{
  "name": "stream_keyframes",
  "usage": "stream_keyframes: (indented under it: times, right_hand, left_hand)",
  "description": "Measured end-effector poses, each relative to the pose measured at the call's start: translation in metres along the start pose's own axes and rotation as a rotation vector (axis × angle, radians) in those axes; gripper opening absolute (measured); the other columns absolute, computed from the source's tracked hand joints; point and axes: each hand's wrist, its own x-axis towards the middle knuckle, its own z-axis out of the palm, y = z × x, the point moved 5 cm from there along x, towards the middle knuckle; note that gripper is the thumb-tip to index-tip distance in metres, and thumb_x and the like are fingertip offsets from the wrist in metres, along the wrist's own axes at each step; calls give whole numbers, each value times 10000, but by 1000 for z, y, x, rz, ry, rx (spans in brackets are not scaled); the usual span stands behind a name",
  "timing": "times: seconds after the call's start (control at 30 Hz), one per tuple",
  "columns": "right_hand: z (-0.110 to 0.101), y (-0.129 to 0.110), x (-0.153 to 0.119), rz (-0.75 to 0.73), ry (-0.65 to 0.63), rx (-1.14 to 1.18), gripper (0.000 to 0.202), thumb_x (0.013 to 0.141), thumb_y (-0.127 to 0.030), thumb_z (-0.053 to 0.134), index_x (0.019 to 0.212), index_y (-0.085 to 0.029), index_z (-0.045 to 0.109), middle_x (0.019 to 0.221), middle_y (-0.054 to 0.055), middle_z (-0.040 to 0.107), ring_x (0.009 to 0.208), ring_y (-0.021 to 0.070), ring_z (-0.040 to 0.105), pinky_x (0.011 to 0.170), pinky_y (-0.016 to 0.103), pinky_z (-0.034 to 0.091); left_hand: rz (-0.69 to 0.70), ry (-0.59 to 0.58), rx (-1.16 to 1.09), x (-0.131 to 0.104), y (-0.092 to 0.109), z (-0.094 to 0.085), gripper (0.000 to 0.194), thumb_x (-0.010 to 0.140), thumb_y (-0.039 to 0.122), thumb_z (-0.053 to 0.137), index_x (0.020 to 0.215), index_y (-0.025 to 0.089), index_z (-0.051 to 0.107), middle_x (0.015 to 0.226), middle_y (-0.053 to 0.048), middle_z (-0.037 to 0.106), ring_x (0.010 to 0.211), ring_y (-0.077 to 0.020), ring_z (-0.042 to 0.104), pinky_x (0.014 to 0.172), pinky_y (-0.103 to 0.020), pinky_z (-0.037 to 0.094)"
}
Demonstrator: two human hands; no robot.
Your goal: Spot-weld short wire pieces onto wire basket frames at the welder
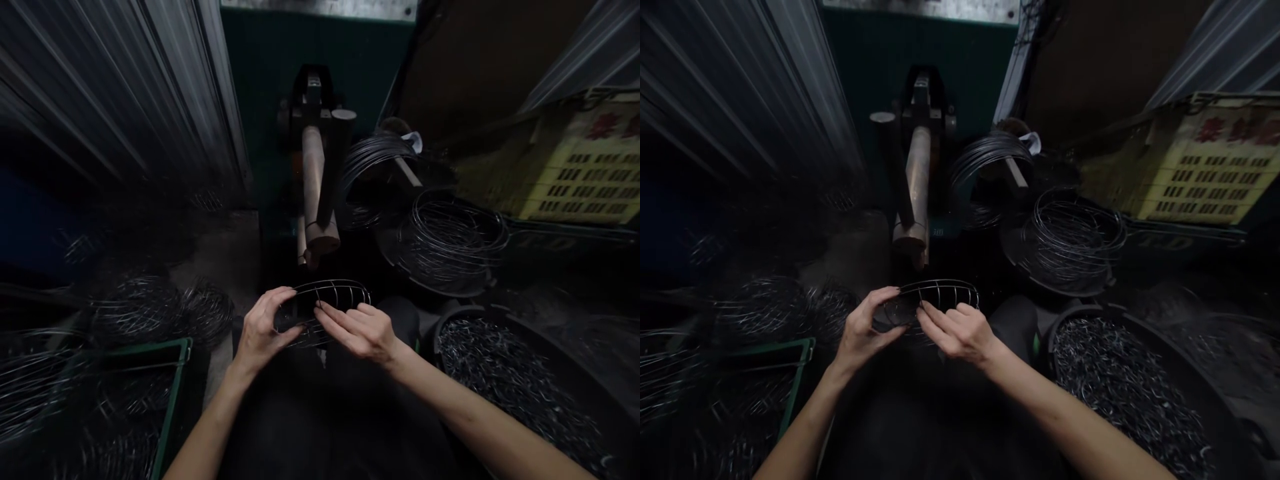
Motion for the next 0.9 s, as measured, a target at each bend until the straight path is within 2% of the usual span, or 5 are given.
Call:
stream_keyframes:
  times: [0.3,0.53,0.67,0.73,0.9]
  right_hand:
    - [14,4,-2,70,-117,88,340,895,-86,502,1175,-235,625,1172,38,636,561,76,546,495,273,385]
    - [30,10,1,50,-132,-34,307,905,-85,481,1099,-235,666,1152,23,642,546,75,537,496,262,375]
    - [33,12,8,40,-73,-132,261,898,-98,505,1043,-215,688,1125,19,659,535,75,521,499,263,363]
    - [32,11,9,42,-40,-130,246,892,-95,517,1034,-196,689,1111,31,668,531,80,515,498,271,359]
    - [35,11,5,72,-70,-56,290,907,-95,481,1098,-216,663,1114,31,668,545,86,524,494,282,361]
  left_hand:
    - [33,58,29,3,-7,4,458,781,239,665,1201,216,481,1177,-112,585,1085,-230,581,897,-400,525]
    - [61,128,46,14,-17,9,450,778,235,671,1186,205,484,1171,-120,578,1079,-232,577,888,-413,526]
    - [84,132,83,21,-24,11,458,773,228,674,1190,213,484,1166,-111,580,1070,-234,576,886,-421,522]
    - [93,132,101,21,-27,12,464,772,220,674,1195,217,484,1173,-110,578,1070,-235,574,882,-421,520]
    - [87,110,145,20,-29,15,470,780,223,661,1214,223,478,1192,-116,569,1086,-242,562,887,-430,507]
